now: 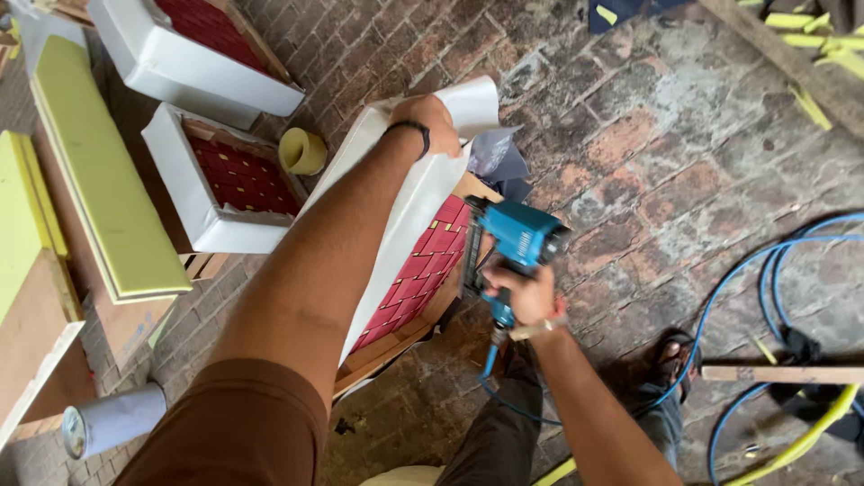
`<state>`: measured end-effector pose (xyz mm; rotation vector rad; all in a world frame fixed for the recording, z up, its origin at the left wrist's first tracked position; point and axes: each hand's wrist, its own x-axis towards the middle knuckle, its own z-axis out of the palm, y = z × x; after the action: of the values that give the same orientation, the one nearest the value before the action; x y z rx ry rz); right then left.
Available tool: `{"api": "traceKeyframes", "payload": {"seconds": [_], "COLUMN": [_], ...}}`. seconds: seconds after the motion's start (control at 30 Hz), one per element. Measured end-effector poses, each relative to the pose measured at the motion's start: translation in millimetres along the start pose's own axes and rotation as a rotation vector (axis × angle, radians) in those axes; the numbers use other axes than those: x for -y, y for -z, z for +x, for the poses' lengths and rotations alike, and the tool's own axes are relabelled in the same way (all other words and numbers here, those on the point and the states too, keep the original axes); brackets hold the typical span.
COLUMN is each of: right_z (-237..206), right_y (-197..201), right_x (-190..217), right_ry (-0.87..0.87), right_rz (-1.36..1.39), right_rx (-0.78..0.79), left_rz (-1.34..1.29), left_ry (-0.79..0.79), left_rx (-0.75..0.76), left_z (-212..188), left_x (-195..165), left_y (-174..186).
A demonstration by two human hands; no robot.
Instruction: The person drapes a two-tone fabric over a foam panel, pulls and smooths the fabric to align it, then wraps the edges around the panel. They use a pneumatic nail gun to fasten the fabric to the wooden frame of the panel, repositioning the panel between fastening passes.
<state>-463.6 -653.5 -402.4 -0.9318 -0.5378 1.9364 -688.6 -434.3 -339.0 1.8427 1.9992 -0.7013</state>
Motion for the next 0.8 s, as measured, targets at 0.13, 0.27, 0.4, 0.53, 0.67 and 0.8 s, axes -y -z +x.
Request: {"api": "traceKeyframes", "payload": {"seconds": [0.13,0.27,0.4,0.53,0.67,0.8], "right_z": [28,42,43,41,42,38], "right_y": [-45,-54,-50,-45,-39,-32], "right_x": [-26,-35,-36,-36,-35,-31], "right_ry": [0.061,0.053,0.003,-0.022,-0.039,-0.087], "right_rz": [0.149,0.234,0.180,0.263,0.244,0.251], "right_rx": [0.000,-0.033,-0.124,-0.059,0.013,0.005], "left_rz": [-0.102,-0.241,-0.249,-0.306,-0.316,-0.388], "left_ry": [0.049,0.145,0.173,0.196,0.214,0.242], "left_rx": [-0.010,-0.064,-0.083,-0.168,-0.190,-0.286], "left_z": [-12,-23,-25,-28,-27,-24], "left_x": [-3,-5,-9,-14,-16,-20], "left_y": [16,14,12,10,8,1]}}
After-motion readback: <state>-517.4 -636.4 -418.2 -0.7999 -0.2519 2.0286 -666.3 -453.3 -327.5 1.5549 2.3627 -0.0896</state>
